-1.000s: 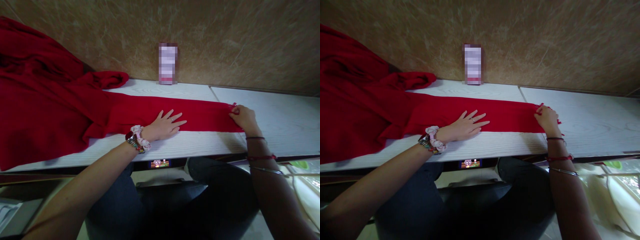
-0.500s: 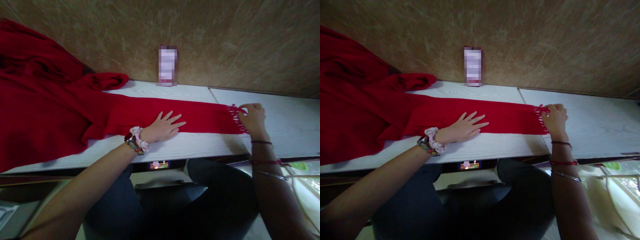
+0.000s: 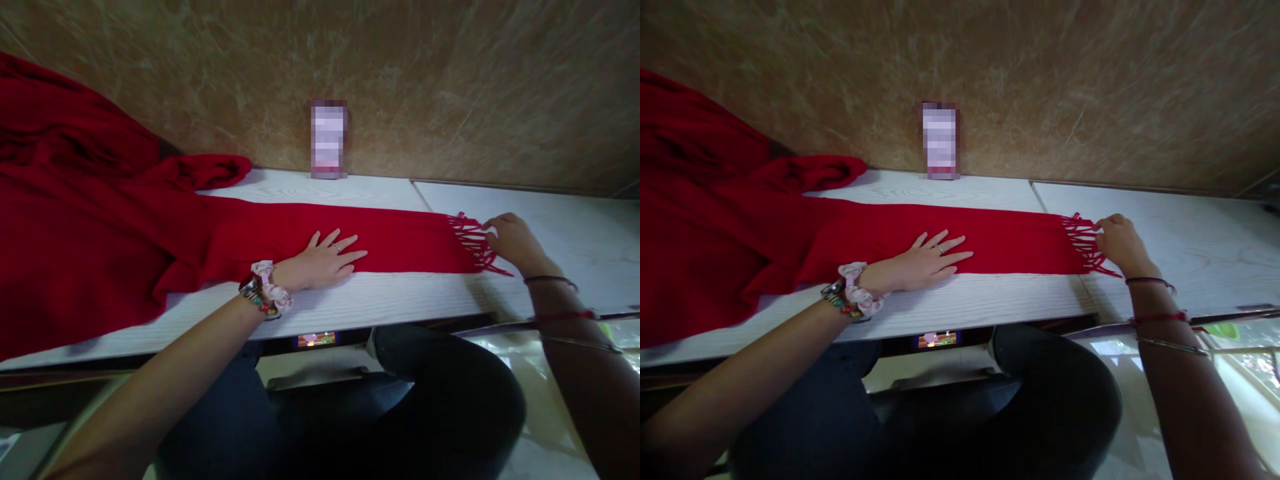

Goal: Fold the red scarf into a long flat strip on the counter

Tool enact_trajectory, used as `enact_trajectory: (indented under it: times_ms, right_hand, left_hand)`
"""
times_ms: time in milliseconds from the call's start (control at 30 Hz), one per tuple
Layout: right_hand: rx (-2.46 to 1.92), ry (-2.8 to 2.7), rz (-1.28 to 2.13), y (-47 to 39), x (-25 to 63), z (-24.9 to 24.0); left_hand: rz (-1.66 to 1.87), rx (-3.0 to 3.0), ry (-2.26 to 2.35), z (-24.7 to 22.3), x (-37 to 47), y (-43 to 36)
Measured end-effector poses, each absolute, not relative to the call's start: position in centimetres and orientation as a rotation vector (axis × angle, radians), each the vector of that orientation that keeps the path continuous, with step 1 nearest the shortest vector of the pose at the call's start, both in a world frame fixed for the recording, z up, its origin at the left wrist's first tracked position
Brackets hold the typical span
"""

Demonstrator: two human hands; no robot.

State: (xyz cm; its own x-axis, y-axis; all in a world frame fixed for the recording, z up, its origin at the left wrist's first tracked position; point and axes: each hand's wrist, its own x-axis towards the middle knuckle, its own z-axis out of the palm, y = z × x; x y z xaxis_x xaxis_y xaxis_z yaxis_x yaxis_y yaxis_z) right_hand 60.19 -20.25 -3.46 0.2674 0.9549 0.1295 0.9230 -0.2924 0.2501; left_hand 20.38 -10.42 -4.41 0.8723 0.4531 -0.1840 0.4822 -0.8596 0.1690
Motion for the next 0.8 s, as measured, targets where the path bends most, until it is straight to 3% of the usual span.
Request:
enact_trajectory:
  times_ms: [167, 300, 567, 800]
  right_hand:
    - [2.297, 2.202, 0.247, -17.3, 55.3, -2.6]
    - [2.172, 2.182, 0.121, -15.2, 54.6, -3.5]
    - [2.305, 1.796, 0.180, -16.4, 63.1, -4.0]
    - [2.434, 2.075, 0.309, -14.2, 59.3, -3.4]
  left_hand:
    - [-0.024, 2.849, 0.779, -2.7, 23.3, -7.6]
    - [0.054, 2.874, 0.863, -4.3, 25.3, -5.9]
    - [0.057, 2.879, 0.954, -6.5, 25.2, -5.7]
    - [0.035, 2.856, 0.958, -6.1, 25.4, -5.4]
